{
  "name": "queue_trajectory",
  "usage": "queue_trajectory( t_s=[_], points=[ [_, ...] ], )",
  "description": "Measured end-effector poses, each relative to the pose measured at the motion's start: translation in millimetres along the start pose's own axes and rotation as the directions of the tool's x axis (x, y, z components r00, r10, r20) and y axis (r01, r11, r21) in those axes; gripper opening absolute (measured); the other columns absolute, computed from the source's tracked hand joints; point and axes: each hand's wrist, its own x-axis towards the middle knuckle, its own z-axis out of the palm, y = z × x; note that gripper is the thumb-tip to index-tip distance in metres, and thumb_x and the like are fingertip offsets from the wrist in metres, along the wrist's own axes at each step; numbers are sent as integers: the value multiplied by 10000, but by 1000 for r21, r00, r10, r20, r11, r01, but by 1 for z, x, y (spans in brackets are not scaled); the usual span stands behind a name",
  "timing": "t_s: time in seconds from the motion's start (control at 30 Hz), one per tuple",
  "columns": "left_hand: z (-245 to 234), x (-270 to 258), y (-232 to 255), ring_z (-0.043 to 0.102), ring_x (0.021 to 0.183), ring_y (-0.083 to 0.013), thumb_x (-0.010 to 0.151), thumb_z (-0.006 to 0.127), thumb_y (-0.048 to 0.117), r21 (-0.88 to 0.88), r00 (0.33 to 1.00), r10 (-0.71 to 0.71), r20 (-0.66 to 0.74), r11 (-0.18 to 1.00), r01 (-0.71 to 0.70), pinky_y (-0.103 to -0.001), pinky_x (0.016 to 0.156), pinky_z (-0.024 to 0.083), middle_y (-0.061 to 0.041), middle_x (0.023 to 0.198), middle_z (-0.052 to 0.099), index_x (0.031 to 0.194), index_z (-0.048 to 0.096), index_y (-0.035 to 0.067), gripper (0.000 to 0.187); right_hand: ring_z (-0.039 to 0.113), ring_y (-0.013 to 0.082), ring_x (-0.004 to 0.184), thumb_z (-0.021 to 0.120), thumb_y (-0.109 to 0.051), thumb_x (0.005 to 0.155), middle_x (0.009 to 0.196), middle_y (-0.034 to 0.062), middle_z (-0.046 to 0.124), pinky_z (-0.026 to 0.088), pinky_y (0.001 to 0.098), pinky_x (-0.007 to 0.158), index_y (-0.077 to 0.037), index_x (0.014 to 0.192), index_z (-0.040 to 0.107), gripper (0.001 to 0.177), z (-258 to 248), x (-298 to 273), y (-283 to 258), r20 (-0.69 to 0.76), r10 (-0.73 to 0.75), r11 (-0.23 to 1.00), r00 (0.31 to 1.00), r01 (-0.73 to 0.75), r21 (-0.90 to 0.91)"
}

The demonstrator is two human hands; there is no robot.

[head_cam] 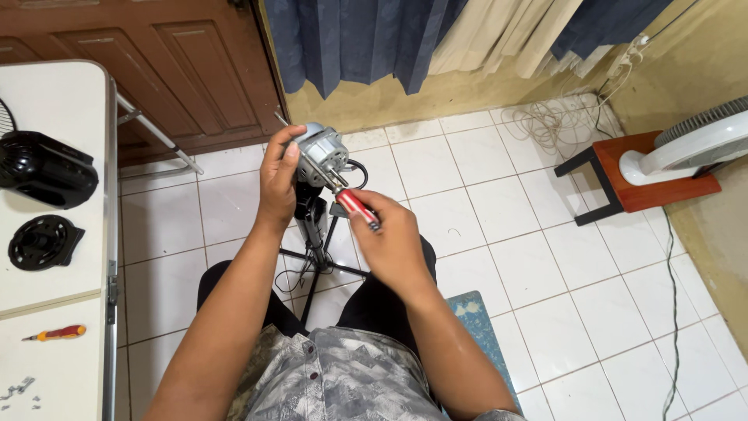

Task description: The person uses a screwdriver to tighten screws on a disassembled fan motor. They hold the motor with one hand and turn the screwdriver with the other, working on the internal components.

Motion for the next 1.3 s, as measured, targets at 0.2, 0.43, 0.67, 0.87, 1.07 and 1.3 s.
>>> queue_trajectory(
  t_s=[0.2, 0.43, 0.67, 0.87, 1.07, 1.3],
  points=[
    [-4, 3, 5, 617, 1130, -149, 1086, 517, 336, -50, 1000, -9, 10, 999, 10, -286, 999, 509, -84, 1252, 623, 1383, 538, 72, 398, 706, 329, 872, 711, -34, 838, 997, 141, 694, 563, 378, 774, -42, 1220, 724, 382, 9, -7, -21, -83, -394, 871, 915, 343, -352],
    [-2, -1, -2, 623, 1116, -152, 1098, 498, 329, 27, 1000, 16, -10, 1000, -15, -289, 1006, 503, -100, 1242, 642, 1392, 556, 49, 410, 707, 191, 710, 713, -32, 843, 908, 120, 750, 557, 324, 642, -22, 1081, 735, 239, 11, -6, -16, -221, -199, 978, 955, 178, -112],
    [2, 3, 7, 631, 1156, -177, 1074, 488, 318, -6, 997, -35, 62, 999, 36, -303, 1026, 501, -115, 1274, 638, 1445, 493, 71, 446, 603, 91, 548, 618, -7, 830, 798, 62, 719, 461, 263, 468, 8, 1049, 710, 239, 10, -7, -3, -123, 191, 900, 974, -124, 418],
    [-6, 13, 13, 549, 1350, -233, 1046, 551, 312, -58, 986, -20, 164, 998, 30, -353, 1149, 450, -152, 1496, 522, 1461, 509, 40, 498, 648, 198, 512, 668, -134, 886, 626, 113, 686, 498, 338, 543, -52, 1006, 765, 174, 0, 6, -14, -105, 91, 965, 990, -114, -236],
    [-11, 18, 7, 525, 1390, -258, 1055, 554, 323, -68, 982, 13, 190, 998, 0, -377, 1169, 436, -159, 1583, 452, 1446, 482, 48, 483, 697, 228, 671, 735, -108, 860, 811, 95, 710, 545, 332, 625, -51, 1076, 742, 223, 3, 0, -27, -164, -284, 925, 945, 224, -307],
    [-4, 22, 1, 549, 1353, -262, 1073, 506, 321, -59, 990, 41, 137, 998, -33, -371, 1158, 443, -177, 1506, 504, 1440, 478, 35, 466, 733, 211, 746, 772, -46, 847, 905, 91, 695, 576, 314, 661, -91, 1154, 752, 310, 0, 6, -21, -169, -353, 914, 920, 302, -270]
  ],
)
